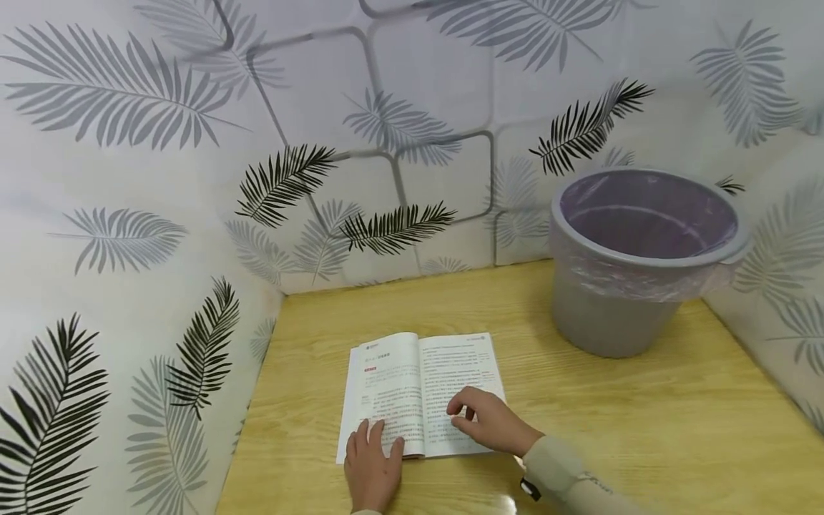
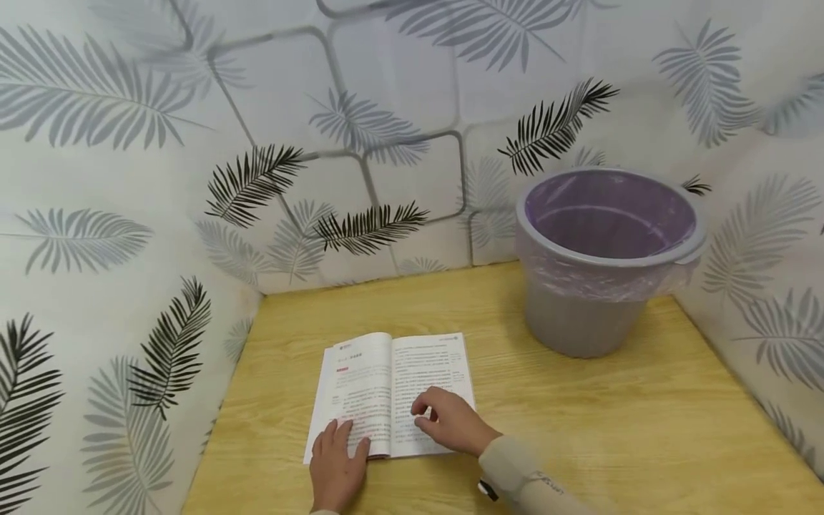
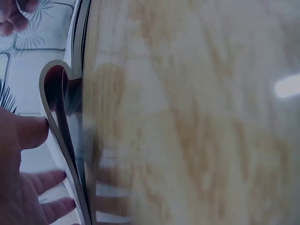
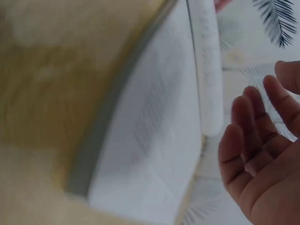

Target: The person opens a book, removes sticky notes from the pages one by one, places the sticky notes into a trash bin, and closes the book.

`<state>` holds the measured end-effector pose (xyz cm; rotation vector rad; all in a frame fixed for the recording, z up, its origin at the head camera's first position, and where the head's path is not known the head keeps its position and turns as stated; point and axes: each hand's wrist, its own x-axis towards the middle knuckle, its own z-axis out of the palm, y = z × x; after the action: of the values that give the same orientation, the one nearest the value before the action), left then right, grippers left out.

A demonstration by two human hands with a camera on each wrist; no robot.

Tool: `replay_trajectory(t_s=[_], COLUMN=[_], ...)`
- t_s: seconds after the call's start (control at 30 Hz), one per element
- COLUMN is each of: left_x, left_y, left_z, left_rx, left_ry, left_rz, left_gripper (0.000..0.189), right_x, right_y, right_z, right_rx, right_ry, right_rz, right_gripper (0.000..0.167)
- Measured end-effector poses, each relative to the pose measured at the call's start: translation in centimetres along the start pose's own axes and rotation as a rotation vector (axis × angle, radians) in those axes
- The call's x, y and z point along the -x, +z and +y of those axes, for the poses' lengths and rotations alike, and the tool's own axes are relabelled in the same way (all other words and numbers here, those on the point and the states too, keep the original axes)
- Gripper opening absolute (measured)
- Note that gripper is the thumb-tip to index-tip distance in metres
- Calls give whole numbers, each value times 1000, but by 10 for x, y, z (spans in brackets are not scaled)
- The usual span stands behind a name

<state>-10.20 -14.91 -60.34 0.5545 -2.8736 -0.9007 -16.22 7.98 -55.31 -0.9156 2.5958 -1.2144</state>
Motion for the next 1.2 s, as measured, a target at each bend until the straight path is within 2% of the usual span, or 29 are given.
replay_trajectory(t_s=[0.1, 0.17, 0.33, 0.47, 0.6, 0.8, 0.93, 1.07, 1.2], left_x=[-3, -5, -13, -17, -15, -6, 5, 14, 22], left_y=[-3, -5, -6, -5, -6, -7, -6, -3, 4], left_z=[-3, -4, 2, 9, 15, 27, 38, 57, 75], left_rx=[16, 23, 41, 49, 73, 272, 304, 348, 422], left_ry=[-43, -98, -210, -233, -235, -216, -188, -81, 62], left_rz=[10, 29, 41, 23, 33, 89, 139, 185, 251], left_gripper=[62, 67, 74, 77, 76, 75, 73, 69, 70], right_x=[-6, -9, -12, -11, -9, -5, -4, -4, 0], right_y=[20, 30, 43, 45, 46, 48, 47, 38, 27], right_z=[2, 5, 15, 21, 24, 23, 24, 29, 34], right_rx=[-13, 5, 23, -7, -33, -109, -191, -342, -604], right_ry=[63, 92, 135, 92, 62, 154, 206, 297, 408], right_rz=[-75, -106, -99, -96, -105, -38, -19, 33, 73], right_gripper=[22, 29, 34, 34, 35, 30, 31, 38, 48])
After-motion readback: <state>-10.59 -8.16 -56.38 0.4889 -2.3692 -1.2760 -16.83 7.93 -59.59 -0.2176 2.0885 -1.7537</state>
